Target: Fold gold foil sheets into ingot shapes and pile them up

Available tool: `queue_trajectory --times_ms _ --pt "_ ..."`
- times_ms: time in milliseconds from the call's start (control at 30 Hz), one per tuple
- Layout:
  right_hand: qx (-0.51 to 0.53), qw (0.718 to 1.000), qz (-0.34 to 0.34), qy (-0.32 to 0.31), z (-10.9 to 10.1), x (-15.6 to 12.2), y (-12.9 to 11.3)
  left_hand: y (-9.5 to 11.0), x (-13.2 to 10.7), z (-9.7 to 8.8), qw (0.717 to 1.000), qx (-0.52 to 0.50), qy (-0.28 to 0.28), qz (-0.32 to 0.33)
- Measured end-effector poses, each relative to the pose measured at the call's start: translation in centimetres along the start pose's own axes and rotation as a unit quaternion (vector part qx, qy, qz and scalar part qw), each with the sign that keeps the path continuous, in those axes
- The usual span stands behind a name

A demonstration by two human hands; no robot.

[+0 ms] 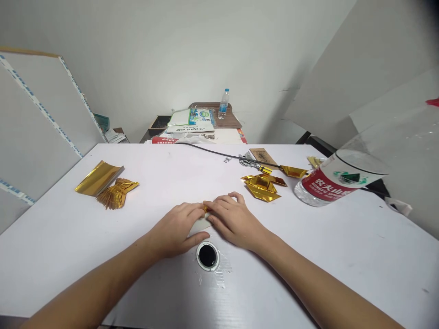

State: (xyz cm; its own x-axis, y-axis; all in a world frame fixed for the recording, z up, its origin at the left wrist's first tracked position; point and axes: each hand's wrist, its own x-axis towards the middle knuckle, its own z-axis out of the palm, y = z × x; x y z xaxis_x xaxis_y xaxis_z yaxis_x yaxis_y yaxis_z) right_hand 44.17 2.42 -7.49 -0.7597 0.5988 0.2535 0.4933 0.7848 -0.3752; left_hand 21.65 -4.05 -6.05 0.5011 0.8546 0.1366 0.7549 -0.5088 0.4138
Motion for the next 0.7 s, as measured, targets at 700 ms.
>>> queue_trajectory --times_ms 700 --pt "-0.03 0.993 0.039 -0.108 -0.4 0.3 1.1 -1.5 -0.5 -1.1 0.998 0.033 -0.056 -0.004"
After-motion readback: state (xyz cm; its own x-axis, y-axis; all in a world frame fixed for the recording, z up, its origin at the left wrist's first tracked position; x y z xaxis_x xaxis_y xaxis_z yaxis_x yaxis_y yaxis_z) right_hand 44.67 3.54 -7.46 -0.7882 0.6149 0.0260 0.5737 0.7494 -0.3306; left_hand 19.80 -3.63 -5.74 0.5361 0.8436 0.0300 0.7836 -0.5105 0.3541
